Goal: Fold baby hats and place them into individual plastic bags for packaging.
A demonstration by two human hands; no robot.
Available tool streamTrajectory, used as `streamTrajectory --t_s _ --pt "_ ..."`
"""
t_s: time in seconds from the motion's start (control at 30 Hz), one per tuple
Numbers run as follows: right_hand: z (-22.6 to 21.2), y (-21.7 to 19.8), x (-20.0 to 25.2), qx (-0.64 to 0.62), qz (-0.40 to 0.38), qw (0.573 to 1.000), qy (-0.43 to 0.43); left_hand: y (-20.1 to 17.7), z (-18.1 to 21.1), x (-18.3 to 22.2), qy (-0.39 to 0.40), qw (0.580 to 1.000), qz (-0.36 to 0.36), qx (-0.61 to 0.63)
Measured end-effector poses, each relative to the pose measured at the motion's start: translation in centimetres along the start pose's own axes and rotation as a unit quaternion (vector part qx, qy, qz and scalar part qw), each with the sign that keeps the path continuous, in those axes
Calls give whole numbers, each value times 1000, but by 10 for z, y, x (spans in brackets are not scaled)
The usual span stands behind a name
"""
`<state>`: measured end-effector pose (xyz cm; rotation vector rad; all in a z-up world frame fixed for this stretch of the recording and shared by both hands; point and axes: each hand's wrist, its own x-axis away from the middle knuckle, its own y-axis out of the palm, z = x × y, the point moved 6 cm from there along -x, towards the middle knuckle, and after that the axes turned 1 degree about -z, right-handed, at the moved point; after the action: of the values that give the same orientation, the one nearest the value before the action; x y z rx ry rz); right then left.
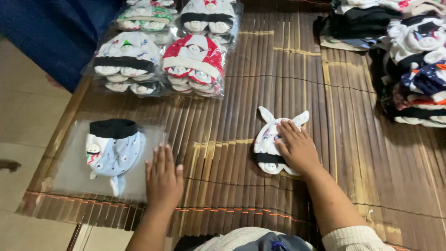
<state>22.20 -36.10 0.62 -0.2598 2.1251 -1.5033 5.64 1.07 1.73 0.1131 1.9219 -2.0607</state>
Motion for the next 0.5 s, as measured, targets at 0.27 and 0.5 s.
streamTrajectory --t_s 0.27,0.5 --pt "5 5 -3 -16 -49 998 27 13 -69 24 -11 1000 10 -27" --pt "-25 1 -15 110 7 992 61 12 -75 22 -3 994 63 93"
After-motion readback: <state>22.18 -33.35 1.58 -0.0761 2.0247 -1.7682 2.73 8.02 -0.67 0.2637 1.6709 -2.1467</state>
